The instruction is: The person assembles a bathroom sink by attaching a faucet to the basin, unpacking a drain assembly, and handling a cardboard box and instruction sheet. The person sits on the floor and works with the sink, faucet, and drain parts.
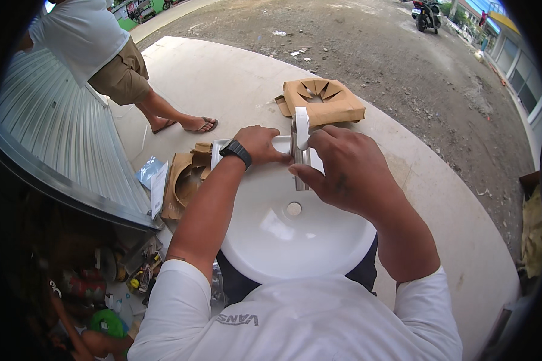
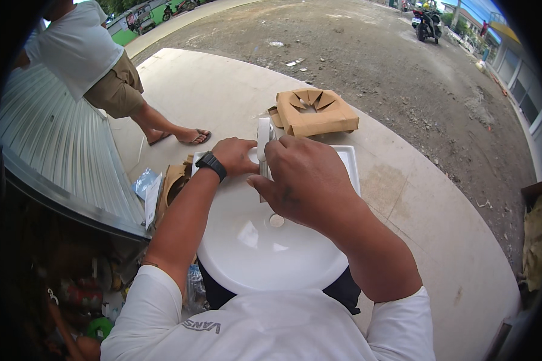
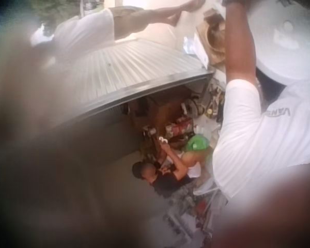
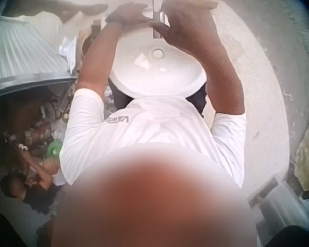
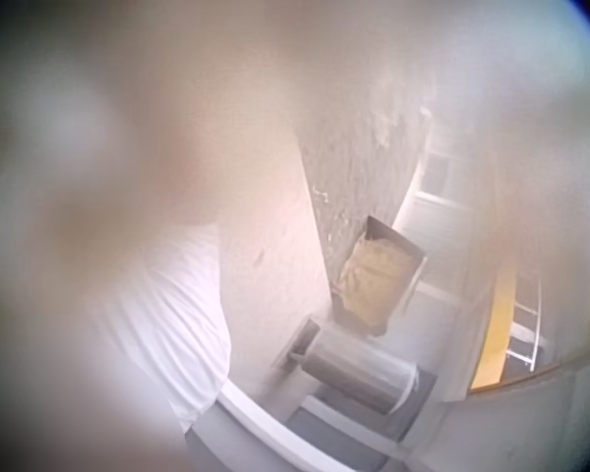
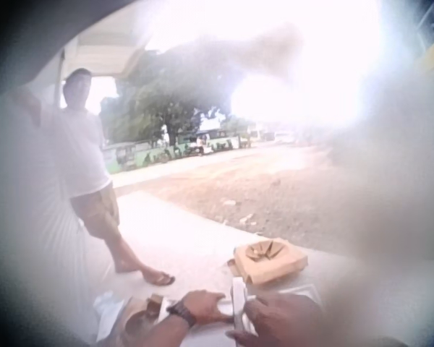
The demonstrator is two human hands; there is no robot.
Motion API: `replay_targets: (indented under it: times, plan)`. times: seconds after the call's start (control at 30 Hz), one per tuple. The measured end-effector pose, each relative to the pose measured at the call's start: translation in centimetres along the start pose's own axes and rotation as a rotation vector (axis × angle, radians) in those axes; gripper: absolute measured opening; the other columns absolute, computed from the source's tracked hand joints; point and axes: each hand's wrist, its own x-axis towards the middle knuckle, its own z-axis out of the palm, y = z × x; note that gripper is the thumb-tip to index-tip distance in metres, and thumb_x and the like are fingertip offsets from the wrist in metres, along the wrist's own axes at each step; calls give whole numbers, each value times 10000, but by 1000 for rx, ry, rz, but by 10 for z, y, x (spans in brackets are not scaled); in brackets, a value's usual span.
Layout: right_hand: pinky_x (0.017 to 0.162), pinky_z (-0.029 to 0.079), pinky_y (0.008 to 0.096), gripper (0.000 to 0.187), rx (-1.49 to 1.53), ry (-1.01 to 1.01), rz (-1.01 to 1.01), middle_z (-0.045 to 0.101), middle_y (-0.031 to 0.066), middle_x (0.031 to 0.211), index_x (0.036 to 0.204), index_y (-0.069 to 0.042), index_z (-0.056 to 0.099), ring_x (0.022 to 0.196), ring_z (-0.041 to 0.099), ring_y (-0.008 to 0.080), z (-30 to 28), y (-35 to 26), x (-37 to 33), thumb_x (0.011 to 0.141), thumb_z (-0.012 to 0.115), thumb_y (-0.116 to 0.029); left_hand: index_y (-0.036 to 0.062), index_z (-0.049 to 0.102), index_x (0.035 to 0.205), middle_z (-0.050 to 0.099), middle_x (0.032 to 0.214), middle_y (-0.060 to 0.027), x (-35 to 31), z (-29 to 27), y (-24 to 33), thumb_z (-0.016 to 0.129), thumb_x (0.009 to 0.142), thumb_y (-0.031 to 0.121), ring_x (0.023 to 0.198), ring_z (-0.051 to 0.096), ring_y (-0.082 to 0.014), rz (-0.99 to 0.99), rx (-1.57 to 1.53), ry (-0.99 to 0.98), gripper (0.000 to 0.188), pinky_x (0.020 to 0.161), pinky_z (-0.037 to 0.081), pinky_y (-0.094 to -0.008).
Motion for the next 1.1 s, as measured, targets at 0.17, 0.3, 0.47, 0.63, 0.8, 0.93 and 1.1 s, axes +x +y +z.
replay_targets:
  times: [0.17, 0.3, 0.47, 0.63, 0.8, 0.93, 1.1]
  plan:
    - [775, 551, 447, 423, 46, 176, 176, 715, 164, 871, 948, -13, 691, 866, 724, 319, -3, 5, 9, 930, 734, -433, 165, 712, 1249, 754, 1124, -164, -3, -7, 6, 780, 731, 589, 1097, 702, -351, -21, -22, -46, 673, 957, 551, -449]
    - [806, 557, 441, 409, 25, 299, 82, 721, 148, 970, 972, -28, 699, 906, 726, 306, 19, 5, 12, 911, 750, -429, 160, 714, 1244, 753, 1123, -165, -4, -4, 5, 789, 712, 634, 1103, 701, -347, -14, -39, -26, 716, 961, 549, -447]
    - [822, 568, 417, 349, 138, 326, 157, 725, 125, 1012, 1039, -43, 717, 929, 729, 287, 13, 54, 26, 878, 806, -339, 124, 737, 1129, 760, 1055, -152, 0, 6, -2, 762, 608, 825, 1044, 725, -317, -8, -2, 26, 874, 929, 563, -427]
    - [726, 559, 395, 419, 161, 398, 265, 730, 145, 907, 1015, -16, 729, 791, 710, 249, 32, 62, 18, 900, 790, -414, 112, 749, 1077, 763, 1018, -143, 0, 10, -5, 749, 560, 903, 1011, 737, -302, -13, -14, 36, 946, 902, 573, -421]
    - [631, 513, 311, 613, 958, -109, 339, 691, 91, 818, 1066, 24, 730, 721, 660, 164, 63, 39, -26, 1042, 562, -565, 144, 713, 1273, 747, 1153, -186, -6, 1, -2, 782, 687, 693, 1107, 704, -347, -61, -21, -48, 805, 981, 543, -438]
    - [587, 474, 240, 543, 1548, -176, 503, 671, 50, 839, 1065, -6, 681, 681, 646, 119, 95, 17, -32, 1063, 542, -531, 142, 719, 1232, 752, 1110, -176, -5, 1, 1, 767, 677, 735, 1080, 713, -339, -29, -18, 1, 814, 956, 550, -440]
    - [567, 435, 241, 458, 2035, -197, 445, 605, 47, 935, 1091, -32, 631, 727, 621, 119, 107, 5, -39, 1061, 566, -484, 136, 748, 1087, 767, 1018, -146, 0, 9, 0, 743, 639, 850, 1005, 737, -322, 0, 3, 69, 842, 894, 570, -436]
